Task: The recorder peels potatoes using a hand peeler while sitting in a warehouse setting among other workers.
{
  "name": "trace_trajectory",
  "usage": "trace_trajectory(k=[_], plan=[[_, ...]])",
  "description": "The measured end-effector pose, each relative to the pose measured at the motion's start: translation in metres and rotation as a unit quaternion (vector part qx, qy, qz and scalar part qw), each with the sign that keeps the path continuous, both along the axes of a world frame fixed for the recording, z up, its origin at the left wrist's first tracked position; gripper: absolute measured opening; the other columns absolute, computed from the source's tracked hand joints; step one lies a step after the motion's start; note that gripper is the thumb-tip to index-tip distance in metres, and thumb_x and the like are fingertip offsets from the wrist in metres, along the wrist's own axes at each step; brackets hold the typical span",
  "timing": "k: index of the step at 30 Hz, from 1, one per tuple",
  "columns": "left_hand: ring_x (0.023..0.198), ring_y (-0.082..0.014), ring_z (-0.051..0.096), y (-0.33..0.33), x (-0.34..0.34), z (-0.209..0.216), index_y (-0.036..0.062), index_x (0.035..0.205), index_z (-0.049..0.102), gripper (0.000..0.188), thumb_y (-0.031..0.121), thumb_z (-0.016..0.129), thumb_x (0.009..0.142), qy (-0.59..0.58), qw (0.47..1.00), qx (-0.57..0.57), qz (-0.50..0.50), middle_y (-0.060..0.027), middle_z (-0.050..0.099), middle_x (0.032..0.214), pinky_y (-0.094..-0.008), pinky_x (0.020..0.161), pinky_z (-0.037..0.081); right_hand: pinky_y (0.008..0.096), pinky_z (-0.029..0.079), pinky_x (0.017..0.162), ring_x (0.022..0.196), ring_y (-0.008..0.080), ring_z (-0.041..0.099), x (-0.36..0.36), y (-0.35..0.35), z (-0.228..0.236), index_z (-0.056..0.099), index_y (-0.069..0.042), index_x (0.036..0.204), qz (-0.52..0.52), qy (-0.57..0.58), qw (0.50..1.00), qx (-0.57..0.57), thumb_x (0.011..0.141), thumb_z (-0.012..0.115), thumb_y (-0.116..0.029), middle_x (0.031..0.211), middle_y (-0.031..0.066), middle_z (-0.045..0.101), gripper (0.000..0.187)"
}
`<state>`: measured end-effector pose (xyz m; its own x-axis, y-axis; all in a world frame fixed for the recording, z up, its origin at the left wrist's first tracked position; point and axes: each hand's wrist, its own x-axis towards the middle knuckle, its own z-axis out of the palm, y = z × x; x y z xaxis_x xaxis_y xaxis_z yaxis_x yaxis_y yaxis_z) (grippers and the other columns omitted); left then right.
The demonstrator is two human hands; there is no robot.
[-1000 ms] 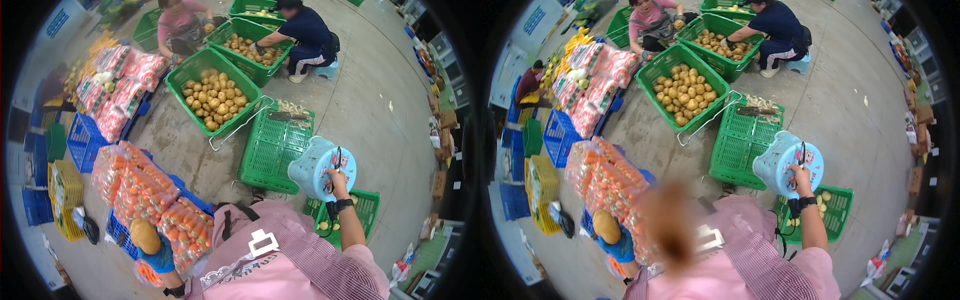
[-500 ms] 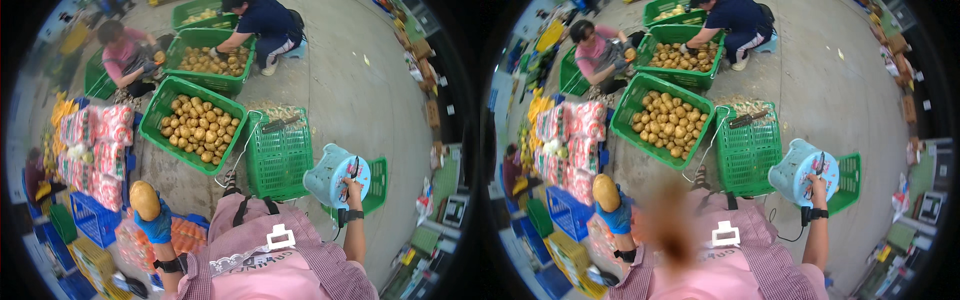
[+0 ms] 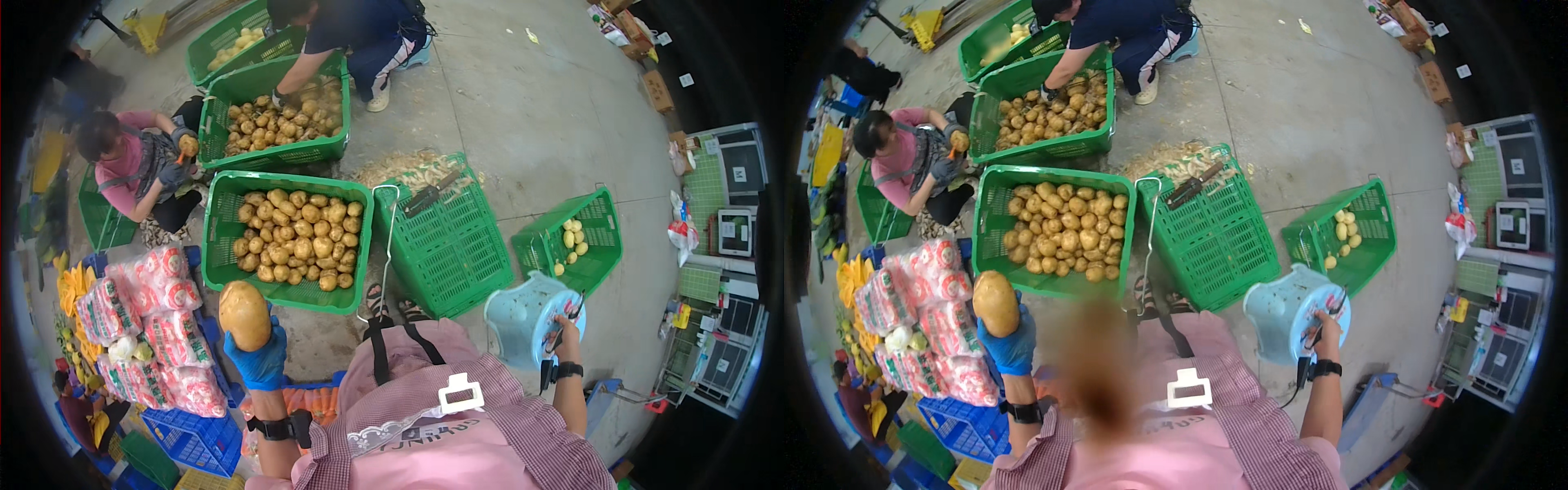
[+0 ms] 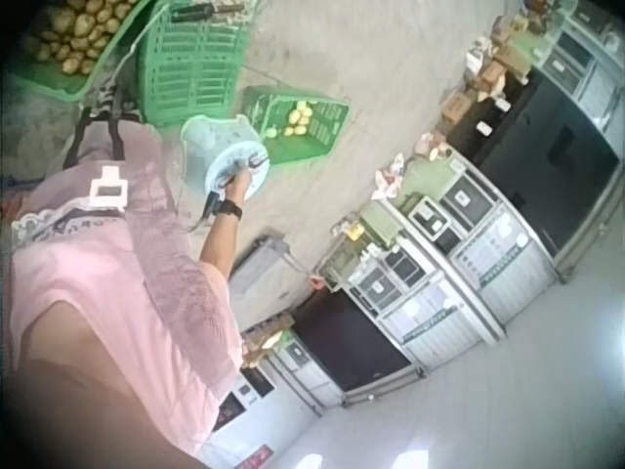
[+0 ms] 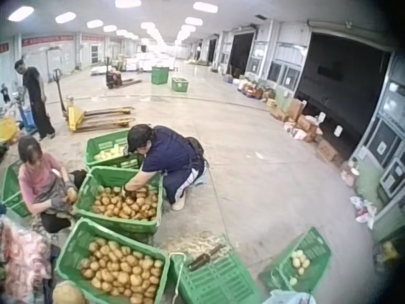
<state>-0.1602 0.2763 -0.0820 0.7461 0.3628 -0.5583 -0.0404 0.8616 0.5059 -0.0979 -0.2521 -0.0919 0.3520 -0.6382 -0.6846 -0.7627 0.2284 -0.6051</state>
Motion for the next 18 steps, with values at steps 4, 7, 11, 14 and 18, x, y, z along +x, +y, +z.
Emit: trace_trajectory(k=[4, 7, 11, 14, 18], plan=[[0.081, -0.0242, 0.051, 0.003, 0.014, -0.034, 0.0069, 0.116, 0.040, 0.069, 0.050, 0.055, 0.065, 0.060, 0.997, -0.053, 0.000, -0.0134, 0.051, 0.103, -0.0330, 0.065, 0.046, 0.0276, 0.034, 0.034, 0.038, 0.0158, 0.044, -0.024, -0.010, 0.025, 0.055, -0.005, 0.073, -0.047, 0.016, 0.999, -0.003, 0.073, 0.059, -0.018, 0.053, 0.0053, 0.048, 0.013], [0.083, -0.0236, 0.051, -0.004, 0.030, -0.040, 0.0075, 0.117, 0.040, 0.068, 0.050, 0.054, 0.066, 0.076, 0.996, -0.042, -0.018, -0.0133, 0.050, 0.105, -0.0331, 0.067, 0.045, 0.0266, 0.034, 0.036, 0.039, 0.0160, 0.044, -0.043, -0.009, 0.036, 0.055, -0.004, 0.074, -0.063, 0.038, 0.995, -0.071, 0.073, 0.058, -0.018, 0.054, 0.0062, 0.048, 0.014], [0.091, -0.0229, 0.049, -0.003, 0.042, -0.056, 0.0079, 0.117, 0.040, 0.065, 0.050, 0.052, 0.070, 0.110, 0.992, 0.023, -0.061, -0.0123, 0.049, 0.109, -0.0333, 0.073, 0.044, 0.0259, 0.036, 0.038, 0.043, 0.0149, 0.046, -0.062, -0.012, 0.045, 0.056, -0.002, 0.076, -0.028, 0.061, 0.995, -0.078, 0.074, 0.056, -0.019, 0.058, 0.0065, 0.051, 0.017], [0.094, -0.0229, 0.048, -0.009, 0.059, -0.058, 0.0079, 0.118, 0.039, 0.063, 0.048, 0.051, 0.071, 0.106, 0.988, 0.045, -0.098, -0.0122, 0.048, 0.111, -0.0339, 0.076, 0.042, 0.0271, 0.036, 0.037, 0.041, 0.0146, 0.046, -0.077, -0.014, 0.044, 0.057, -0.002, 0.075, -0.035, 0.053, 0.995, -0.072, 0.074, 0.056, -0.018, 0.056, 0.0059, 0.051, 0.016], [0.097, -0.0229, 0.047, -0.024, 0.080, -0.068, 0.0080, 0.119, 0.038, 0.060, 0.043, 0.051, 0.072, 0.068, 0.987, -0.024, -0.147, -0.0125, 0.047, 0.113, -0.0346, 0.078, 0.041, 0.0282, 0.037, 0.036, 0.040, 0.0147, 0.045, -0.095, -0.019, 0.046, 0.057, -0.002, 0.074, -0.028, 0.077, 0.994, -0.070, 0.074, 0.054, -0.020, 0.057, 0.0056, 0.051, 0.018]])
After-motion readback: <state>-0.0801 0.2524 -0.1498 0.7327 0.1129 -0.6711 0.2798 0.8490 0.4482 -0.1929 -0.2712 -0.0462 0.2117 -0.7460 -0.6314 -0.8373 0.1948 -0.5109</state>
